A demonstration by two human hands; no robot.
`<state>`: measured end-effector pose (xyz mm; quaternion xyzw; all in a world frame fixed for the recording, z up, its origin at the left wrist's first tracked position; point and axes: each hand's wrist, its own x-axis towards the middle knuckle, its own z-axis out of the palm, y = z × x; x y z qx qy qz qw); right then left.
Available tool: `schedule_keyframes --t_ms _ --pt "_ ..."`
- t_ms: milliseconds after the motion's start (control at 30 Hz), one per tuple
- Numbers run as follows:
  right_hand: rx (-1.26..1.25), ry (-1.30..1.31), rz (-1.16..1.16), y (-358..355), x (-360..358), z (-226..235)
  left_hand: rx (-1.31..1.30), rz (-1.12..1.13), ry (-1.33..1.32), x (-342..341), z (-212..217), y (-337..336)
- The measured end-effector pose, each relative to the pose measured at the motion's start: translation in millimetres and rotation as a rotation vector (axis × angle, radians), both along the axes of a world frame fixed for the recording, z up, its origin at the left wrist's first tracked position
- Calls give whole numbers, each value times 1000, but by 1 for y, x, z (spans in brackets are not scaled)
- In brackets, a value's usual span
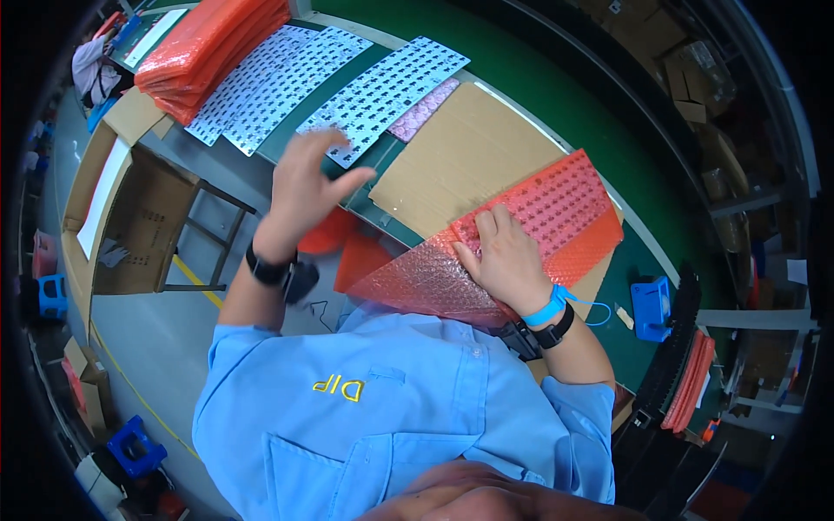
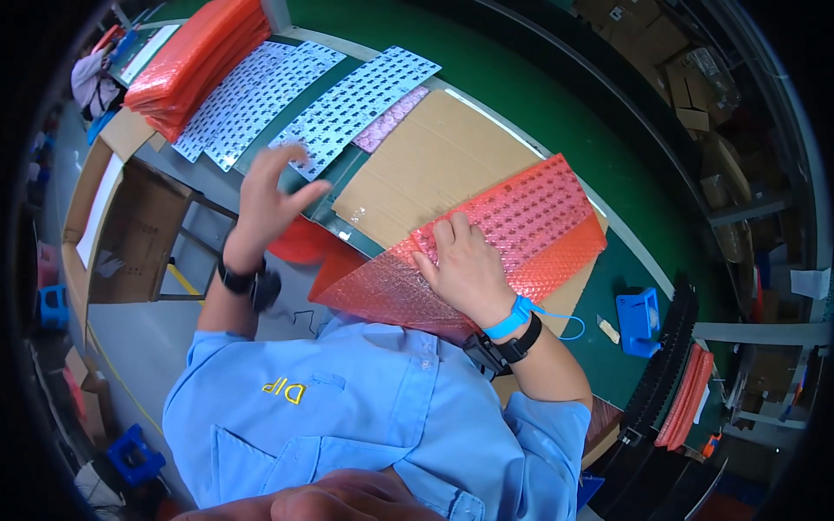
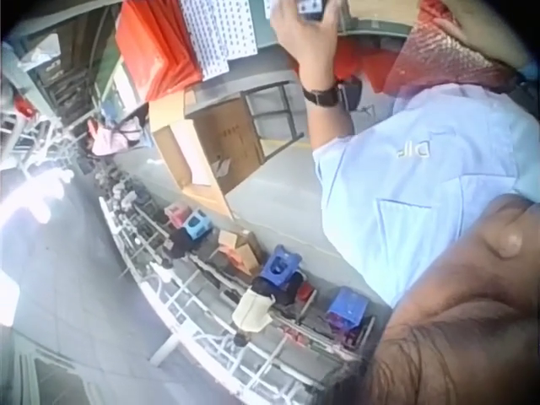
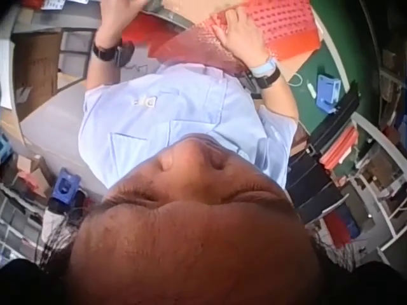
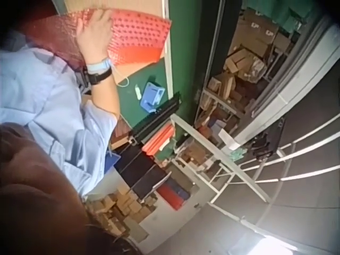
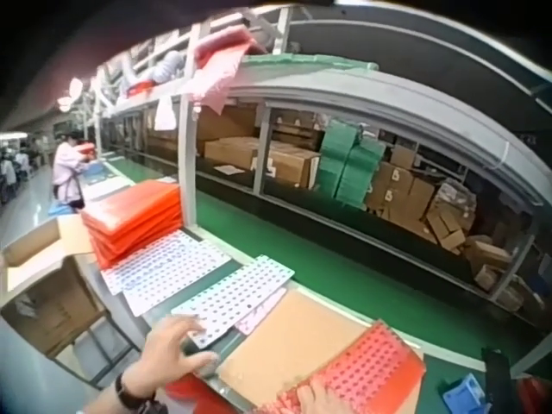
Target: Packing electronic components into pink bubble wrap protective sleeves at a factory workbench.
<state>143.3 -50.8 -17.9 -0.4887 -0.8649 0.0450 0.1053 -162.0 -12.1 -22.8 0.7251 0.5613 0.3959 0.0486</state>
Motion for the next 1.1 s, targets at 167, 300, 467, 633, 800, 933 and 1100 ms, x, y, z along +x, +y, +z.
schedule_keyframes --t_ms 167,300,467,633,800,933,1100 --pt "18 31 14 0 2 4 -112 64 238 -23 -30 57" --pt "-42 59 -24 -4 4 4 -201 161 387 -12 -15 62" --pt "-54 208 44 4 19 -3 -499 -35 -288 -5 12 50" --pt "-382 613 -12 18 37 5 -728 -841 -1030 55 43 -15" --pt "-751 1311 13 10 80 56 -995 -1208 -1199 80 24 -36" --pt "-667 1498 -122 -20 105 88 -825 -901 -1119 92 9 -19" --pt "359 783 -18 -11 132 102 -474 -574 -684 113 -6 -14"
